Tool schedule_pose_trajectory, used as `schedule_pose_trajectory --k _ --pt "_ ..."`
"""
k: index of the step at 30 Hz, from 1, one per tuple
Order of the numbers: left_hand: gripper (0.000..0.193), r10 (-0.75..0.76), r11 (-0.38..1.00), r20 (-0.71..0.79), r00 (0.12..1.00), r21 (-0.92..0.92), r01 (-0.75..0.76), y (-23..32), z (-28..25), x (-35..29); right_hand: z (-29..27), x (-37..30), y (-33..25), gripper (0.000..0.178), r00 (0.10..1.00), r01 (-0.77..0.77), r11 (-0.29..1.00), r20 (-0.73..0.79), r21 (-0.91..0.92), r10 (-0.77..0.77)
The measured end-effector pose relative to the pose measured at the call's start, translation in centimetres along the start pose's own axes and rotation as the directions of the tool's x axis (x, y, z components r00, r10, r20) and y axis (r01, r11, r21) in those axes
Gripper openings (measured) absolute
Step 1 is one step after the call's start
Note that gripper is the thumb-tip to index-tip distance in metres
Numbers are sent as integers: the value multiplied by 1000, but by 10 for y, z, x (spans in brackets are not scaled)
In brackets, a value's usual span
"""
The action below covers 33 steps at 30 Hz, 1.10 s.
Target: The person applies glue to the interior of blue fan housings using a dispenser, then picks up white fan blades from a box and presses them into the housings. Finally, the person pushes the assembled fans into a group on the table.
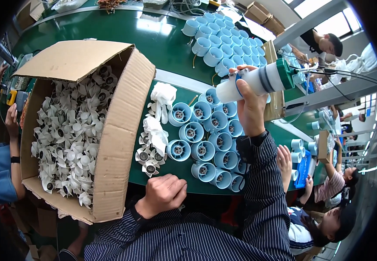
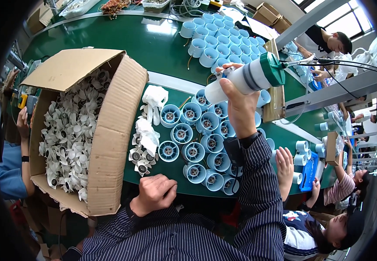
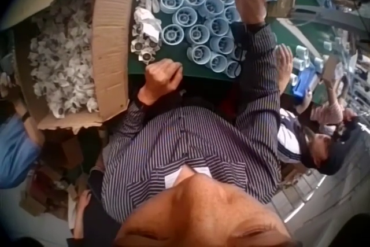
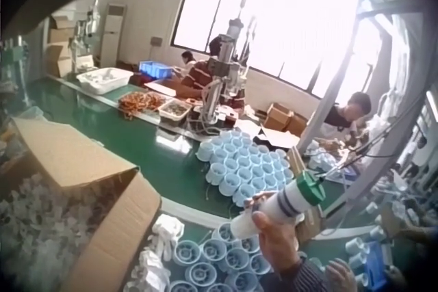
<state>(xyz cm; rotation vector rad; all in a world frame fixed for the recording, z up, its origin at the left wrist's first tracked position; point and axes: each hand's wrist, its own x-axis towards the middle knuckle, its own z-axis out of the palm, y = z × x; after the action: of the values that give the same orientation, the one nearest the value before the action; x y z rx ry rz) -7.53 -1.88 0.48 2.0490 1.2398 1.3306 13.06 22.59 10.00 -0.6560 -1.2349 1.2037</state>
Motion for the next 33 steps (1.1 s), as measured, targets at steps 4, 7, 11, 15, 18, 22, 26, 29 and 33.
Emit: schedule_pose_trajectory --k 4,7,11,15,18,22,26,29,33 --pt "11 5 1000 -10 1000 -10 -5 0 0 -1 0 -1 -2 48 1000 -16 1000 5 -21 16" --pt "11 1 1000 -7 1000 -3 -1 0 -1 -3 2 -2 -4 49 999 -45 999 2 -15 45" --pt "11 -4 1000 1 1000 -1 4 1 -4 -4 9 -9 -14 54 1000 10 997 20 -77 -9" --pt "11 3 1000 3 1000 2 -3 0 -5 -6 29 -19 -23 55 997 -2 998 73 -57 6" --pt "11 2 1000 -12 1000 -18 -2 1 -4 -8 49 -29 -23 55 993 -62 998 101 -28 65" --pt "11 -2 1000 -14 1000 -17 1 1 -7 -11 62 -37 -6 53 979 -88 996 183 0 86" --pt "11 -5 1000 -21 1000 -10 5 1 -9 -13 72 -42 6 53 974 -106 994 202 -6 105" --pt "11 -5 1000 -15 1000 -6 5 0 -9 -14 73 -44 10 53 972 -119 993 203 -1 117" --pt "10 -7 1000 -16 1000 -10 6 -2 -9 -14 73 -44 12 54 971 -127 992 203 2 124"
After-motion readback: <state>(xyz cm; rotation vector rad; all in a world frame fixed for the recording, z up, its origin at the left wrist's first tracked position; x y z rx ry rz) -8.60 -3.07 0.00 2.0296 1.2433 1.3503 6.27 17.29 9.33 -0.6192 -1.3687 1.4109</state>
